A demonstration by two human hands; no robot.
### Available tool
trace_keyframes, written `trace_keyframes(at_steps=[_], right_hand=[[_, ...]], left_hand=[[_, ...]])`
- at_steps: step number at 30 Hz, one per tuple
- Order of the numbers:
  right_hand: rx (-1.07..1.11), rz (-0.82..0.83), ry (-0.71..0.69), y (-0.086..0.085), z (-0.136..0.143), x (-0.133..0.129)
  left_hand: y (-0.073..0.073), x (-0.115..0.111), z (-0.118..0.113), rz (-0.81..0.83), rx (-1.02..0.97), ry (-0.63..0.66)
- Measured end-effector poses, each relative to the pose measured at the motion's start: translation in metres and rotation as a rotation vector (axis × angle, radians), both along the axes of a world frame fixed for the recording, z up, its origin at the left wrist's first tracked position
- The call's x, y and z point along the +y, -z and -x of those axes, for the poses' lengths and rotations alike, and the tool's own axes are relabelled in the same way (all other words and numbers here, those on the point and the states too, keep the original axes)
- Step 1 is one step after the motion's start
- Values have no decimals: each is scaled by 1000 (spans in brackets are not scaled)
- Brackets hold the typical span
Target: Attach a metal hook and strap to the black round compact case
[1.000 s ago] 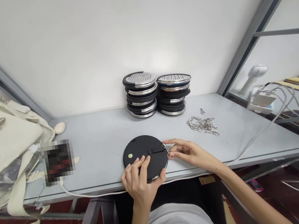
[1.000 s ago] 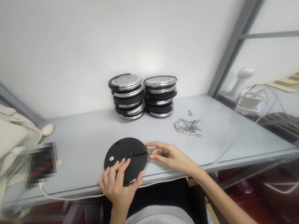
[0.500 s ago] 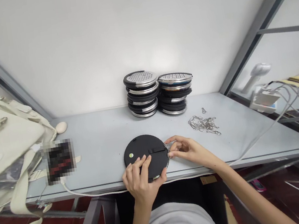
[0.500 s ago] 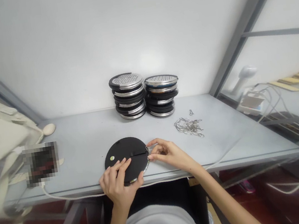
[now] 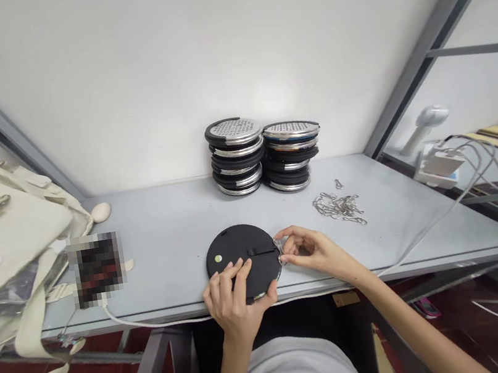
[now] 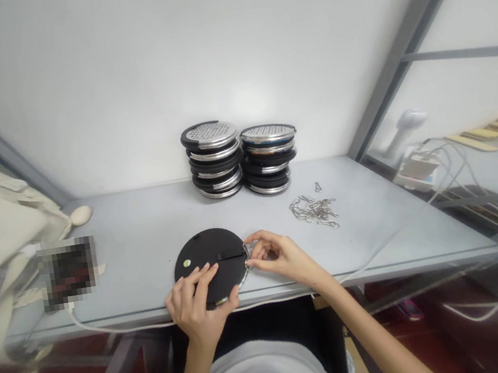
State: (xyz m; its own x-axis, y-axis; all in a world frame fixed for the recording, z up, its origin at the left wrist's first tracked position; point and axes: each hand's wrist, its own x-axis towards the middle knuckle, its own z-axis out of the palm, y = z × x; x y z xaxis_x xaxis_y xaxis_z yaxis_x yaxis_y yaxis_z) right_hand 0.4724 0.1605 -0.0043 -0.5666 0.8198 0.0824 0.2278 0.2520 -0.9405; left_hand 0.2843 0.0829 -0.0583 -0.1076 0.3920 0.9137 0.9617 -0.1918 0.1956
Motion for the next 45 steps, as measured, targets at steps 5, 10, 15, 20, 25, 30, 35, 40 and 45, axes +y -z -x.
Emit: trace_keyframes(at_steps=[5, 10, 15, 20, 25, 30, 35, 40, 45], right_hand=[[-5, -18, -6, 0, -1, -1], [-16, -41, 0, 0, -1, -1], [-22, -42, -5, 0, -1, -2], [-18, -51, -13, 2, -2, -1], [-19, -54, -9, 1, -3, -2], [-14, -50, -10, 1, -2, -2], [-4, -50, -14, 1, -3, -2], [-15, -52, -9, 0, -3, -3], [0, -47, -17, 1, -2, -2]], left_hand=[[-1, -1, 0, 4, -2, 6], [-2, -1, 0, 4, -3, 9], [-2, -1, 1, 0, 4, 14], [-2, -1, 1, 2, 8, 17], [-1, -1, 1, -3, 7, 24], [-2, -1, 1, -5, 10, 29], [-2, -1, 2, -7, 20, 28], [-1, -1, 2, -8, 17, 25], [-1, -1, 2, -8, 16, 30]])
